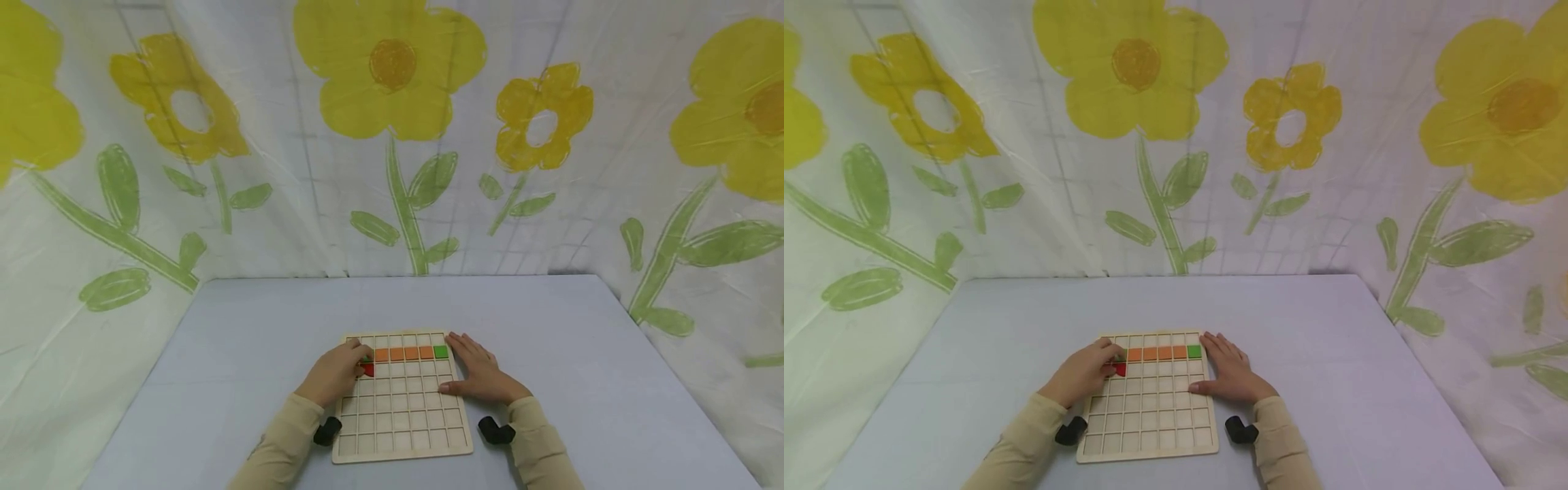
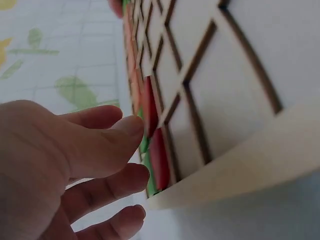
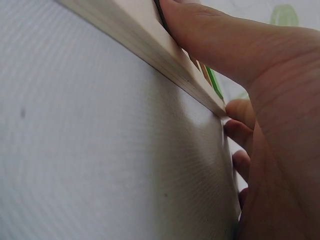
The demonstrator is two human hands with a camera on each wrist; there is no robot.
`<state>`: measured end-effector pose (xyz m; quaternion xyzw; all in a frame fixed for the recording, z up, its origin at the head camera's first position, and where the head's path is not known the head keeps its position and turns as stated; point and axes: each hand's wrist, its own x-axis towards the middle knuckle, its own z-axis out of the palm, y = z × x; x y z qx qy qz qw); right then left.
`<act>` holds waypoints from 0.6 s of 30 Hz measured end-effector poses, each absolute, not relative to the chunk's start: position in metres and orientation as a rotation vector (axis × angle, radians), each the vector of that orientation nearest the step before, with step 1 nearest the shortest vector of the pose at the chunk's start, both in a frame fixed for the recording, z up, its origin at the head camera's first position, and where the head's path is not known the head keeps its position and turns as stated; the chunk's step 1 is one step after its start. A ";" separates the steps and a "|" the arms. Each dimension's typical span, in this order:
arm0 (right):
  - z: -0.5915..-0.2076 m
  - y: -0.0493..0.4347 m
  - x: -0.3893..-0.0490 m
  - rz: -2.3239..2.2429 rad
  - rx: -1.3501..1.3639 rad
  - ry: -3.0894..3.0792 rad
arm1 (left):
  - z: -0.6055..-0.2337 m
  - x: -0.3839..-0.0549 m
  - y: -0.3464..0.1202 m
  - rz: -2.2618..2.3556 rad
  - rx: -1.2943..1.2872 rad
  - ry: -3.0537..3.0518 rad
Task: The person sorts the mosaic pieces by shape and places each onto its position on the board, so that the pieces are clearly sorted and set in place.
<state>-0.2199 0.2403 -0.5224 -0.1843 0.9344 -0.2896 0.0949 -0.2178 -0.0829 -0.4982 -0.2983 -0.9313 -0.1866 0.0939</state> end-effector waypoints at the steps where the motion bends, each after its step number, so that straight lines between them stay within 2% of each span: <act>1: -0.523 0.240 -0.220 -0.858 -0.547 2.771 | -0.496 -0.216 -0.085 -0.585 -0.865 -2.768; 13: -0.523 0.239 -0.221 -0.841 -0.528 2.758 | -0.467 -0.176 -0.147 -0.852 -0.560 -2.983; 18: -0.524 0.240 -0.221 -0.839 -0.536 2.771 | -0.472 -0.166 -0.167 -0.833 -0.653 -3.068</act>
